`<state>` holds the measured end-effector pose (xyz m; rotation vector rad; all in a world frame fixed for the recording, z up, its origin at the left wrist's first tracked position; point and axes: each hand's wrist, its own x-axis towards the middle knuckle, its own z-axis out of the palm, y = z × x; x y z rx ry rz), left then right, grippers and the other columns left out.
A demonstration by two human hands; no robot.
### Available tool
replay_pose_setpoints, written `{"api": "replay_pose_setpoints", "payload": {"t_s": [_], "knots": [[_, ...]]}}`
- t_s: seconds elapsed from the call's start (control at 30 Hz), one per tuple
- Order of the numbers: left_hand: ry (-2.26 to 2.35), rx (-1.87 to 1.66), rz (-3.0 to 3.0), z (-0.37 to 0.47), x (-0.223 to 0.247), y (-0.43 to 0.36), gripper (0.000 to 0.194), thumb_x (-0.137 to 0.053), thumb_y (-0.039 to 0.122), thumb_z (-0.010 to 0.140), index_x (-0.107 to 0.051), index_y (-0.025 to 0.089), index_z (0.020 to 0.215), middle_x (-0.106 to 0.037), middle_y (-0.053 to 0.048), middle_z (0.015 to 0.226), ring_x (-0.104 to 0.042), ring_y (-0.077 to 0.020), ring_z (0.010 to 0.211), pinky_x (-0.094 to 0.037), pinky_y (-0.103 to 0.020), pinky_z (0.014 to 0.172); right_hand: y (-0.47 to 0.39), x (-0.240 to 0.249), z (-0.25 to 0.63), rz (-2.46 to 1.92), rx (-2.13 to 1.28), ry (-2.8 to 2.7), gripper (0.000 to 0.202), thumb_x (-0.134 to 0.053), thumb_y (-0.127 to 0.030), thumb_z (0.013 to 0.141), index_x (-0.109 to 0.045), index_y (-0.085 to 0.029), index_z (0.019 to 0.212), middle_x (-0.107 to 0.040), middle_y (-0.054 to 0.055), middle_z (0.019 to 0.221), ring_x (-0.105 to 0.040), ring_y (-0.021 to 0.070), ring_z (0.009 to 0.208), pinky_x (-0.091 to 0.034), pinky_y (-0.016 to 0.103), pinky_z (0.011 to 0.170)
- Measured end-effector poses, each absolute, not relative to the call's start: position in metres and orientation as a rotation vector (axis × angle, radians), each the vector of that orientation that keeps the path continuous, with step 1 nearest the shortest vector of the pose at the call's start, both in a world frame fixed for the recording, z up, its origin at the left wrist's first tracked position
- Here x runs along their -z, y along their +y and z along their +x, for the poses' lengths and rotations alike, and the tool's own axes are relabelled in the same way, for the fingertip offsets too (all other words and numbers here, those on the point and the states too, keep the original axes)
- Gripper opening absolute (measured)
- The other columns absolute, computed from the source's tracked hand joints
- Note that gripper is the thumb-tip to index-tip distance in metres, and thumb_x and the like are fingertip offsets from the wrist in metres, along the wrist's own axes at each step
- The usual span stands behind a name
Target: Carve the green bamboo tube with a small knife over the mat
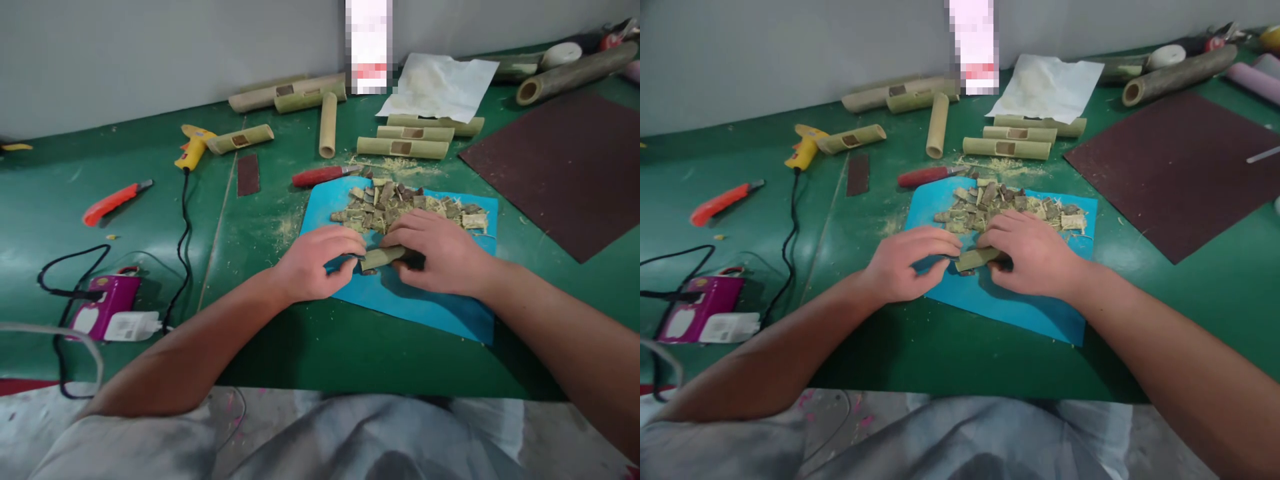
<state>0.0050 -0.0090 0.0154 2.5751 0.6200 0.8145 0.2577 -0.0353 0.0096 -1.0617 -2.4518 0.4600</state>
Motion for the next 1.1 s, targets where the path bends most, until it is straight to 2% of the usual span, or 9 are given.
{"api": "replay_pose_setpoints", "payload": {"t_s": [0.17,0.27,0.33,0.4,0.5,0.67,0.87,1.03,1.1], "knots": [[0.717,-0.766,2.458,0.004,-0.022,-0.007,0.017,-0.055,0.016,0.094,-0.071,0.019,0.091,-0.076,-0.007,0.102,-0.073,-0.0188,0.099,-0.059,-0.031,0.092,-0.036,-0.010,0.257,-1.079,-0.430,-2.468,0.026,-0.054,-0.021,0.080,-0.068,-0.020,0.102,-0.069,0.010,0.102,-0.061,0.0254,0.097,-0.044,0.040,0.082],[0.902,-0.734,2.334,0.004,-0.025,-0.009,0.013,-0.062,0.018,0.090,-0.073,0.019,0.098,-0.074,-0.008,0.111,-0.070,-0.0203,0.105,-0.058,-0.032,0.095,-0.037,-0.011,0.256,-1.091,-0.397,-2.478,0.027,-0.055,-0.020,0.080,-0.068,-0.021,0.103,-0.069,0.009,0.103,-0.061,0.0261,0.097,-0.044,0.040,0.081],[1.027,-0.746,2.216,0.005,-0.028,-0.013,0.023,-0.068,0.019,0.086,-0.072,0.019,0.108,-0.073,-0.008,0.110,-0.071,-0.0198,0.099,-0.060,-0.031,0.089,-0.037,-0.011,0.256,-1.086,-0.389,-2.482,0.027,-0.056,-0.020,0.080,-0.068,-0.020,0.104,-0.070,0.010,0.104,-0.062,0.0272,0.098,-0.044,0.041,0.080],[1.113,-0.735,2.108,0.006,-0.030,-0.017,0.030,-0.071,0.020,0.083,-0.072,0.019,0.113,-0.073,-0.006,0.099,-0.070,-0.0171,0.085,-0.061,-0.028,0.078,-0.038,-0.011,0.257,-1.074,-0.382,-2.490,0.026,-0.056,-0.020,0.081,-0.069,-0.019,0.104,-0.070,0.011,0.104,-0.062,0.0277,0.098,-0.044,0.041,0.078],[1.158,-0.684,1.999,0.009,-0.031,-0.021,0.021,-0.074,0.021,0.081,-0.075,0.018,0.101,-0.073,-0.003,0.084,-0.068,-0.0148,0.074,-0.061,-0.026,0.072,-0.037,-0.010,0.257,-1.060,-0.370,-2.503,0.023,-0.055,-0.024,0.086,-0.069,-0.020,0.104,-0.070,0.011,0.103,-0.062,0.0269,0.097,-0.043,0.040,0.078],[1.151,-0.704,1.836,0.013,-0.029,-0.022,0.006,-0.074,0.020,0.079,-0.071,0.017,0.083,-0.074,-0.003,0.084,-0.070,-0.0148,0.075,-0.061,-0.024,0.069,-0.038,-0.010,0.256,-1.067,-0.362,-2.512,0.023,-0.054,-0.028,0.090,-0.069,-0.020,0.106,-0.070,0.010,0.102,-0.061,0.0258,0.095,-0.043,0.040,0.078],[1.138,-0.653,1.840,0.013,-0.030,-0.025,0.024,-0.075,0.020,0.078,-0.072,0.017,0.101,-0.069,-0.001,0.079,-0.065,-0.0124,0.067,-0.056,-0.022,0.060,-0.042,-0.009,0.253,-1.007,-0.341,-2.511,0.023,-0.053,-0.029,0.092,-0.069,-0.023,0.107,-0.070,0.009,0.104,-0.060,0.0253,0.094,-0.044,0.040,0.077],[1.142,-0.545,1.977,0.008,-0.030,-0.023,0.010,-0.075,0.023,0.079,-0.073,0.019,0.088,-0.060,0.002,0.065,-0.054,-0.0105,0.055,-0.045,-0.021,0.047,-0.042,-0.009,0.253,-1.006,-0.359,-2.519,0.023,-0.054,-0.030,0.092,-0.069,-0.024,0.108,-0.070,0.009,0.104,-0.060,0.0260,0.093,-0.045,0.041,0.077],[1.150,-0.514,1.963,0.006,-0.029,-0.022,0.011,-0.076,0.025,0.080,-0.072,0.020,0.089,-0.058,0.002,0.060,-0.053,-0.0105,0.052,-0.042,-0.021,0.043,-0.042,-0.009,0.253,-1.011,-0.371,-2.513,0.023,-0.054,-0.031,0.092,-0.070,-0.024,0.108,-0.070,0.009,0.104,-0.061,0.0262,0.094,-0.045,0.041,0.077]]}}
